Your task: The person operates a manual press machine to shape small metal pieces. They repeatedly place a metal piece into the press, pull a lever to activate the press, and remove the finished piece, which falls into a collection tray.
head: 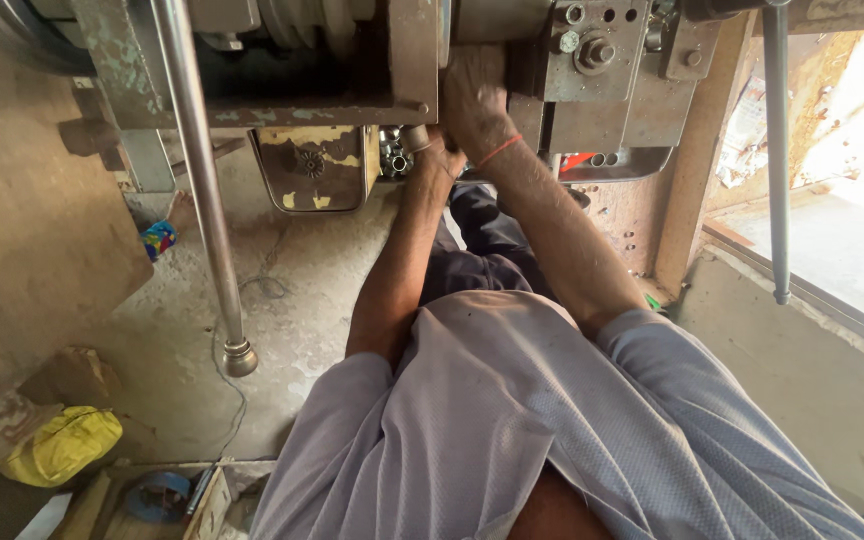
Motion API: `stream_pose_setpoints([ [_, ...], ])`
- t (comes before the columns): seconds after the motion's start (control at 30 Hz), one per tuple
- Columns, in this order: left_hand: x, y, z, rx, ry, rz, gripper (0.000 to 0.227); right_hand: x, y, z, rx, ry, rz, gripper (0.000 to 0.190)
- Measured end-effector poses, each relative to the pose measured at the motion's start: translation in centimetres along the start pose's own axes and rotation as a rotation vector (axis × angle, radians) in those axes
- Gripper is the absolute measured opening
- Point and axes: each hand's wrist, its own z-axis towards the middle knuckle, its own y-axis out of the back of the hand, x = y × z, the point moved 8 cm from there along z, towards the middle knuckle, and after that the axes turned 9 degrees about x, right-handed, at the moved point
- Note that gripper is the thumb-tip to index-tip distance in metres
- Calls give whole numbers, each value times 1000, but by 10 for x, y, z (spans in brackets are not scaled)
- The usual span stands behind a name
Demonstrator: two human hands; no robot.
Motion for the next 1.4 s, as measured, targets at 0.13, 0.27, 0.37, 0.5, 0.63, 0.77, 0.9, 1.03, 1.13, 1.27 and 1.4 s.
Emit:
stream_pose_setpoints([
  [0.13,1,-4,-1,81,-29,25,52,-2,1,-17,31,-170,83,63],
  [0.27,-3,-7,-7,143,-54,54,50,18,53,-56,-307,-159,182,72],
  [0.37,-5,-2,-16,144,-61,68,47,33,63,-82,-275,-128,253,47],
  [0.5,-7,-2,-14,137,-64,79,45,34,63,-87,-371,-113,71,50],
  [0.63,-7,2,0,85,-49,79,42,5,30,-45,-233,-174,75,56],
  [0.77,-8,4,6,0,-23,115,39,-23,-24,-6,319,-276,228,35],
  [0.9,-14,-8,-11,-76,-22,168,36,-1,0,6,110,18,-116,57],
  [1.03,-13,-19,-29,-143,-11,193,33,1,26,0,-15,11,-30,43],
  [1.13,-13,-25,-25,-87,-24,179,33,-2,23,2,202,-48,-42,29],
  [1.27,-11,-26,-14,71,-59,102,35,-5,29,-1,116,-187,197,44],
  [1.4,-12,-22,-8,141,-114,121,34,-1,20,-10,132,-246,135,50],
])
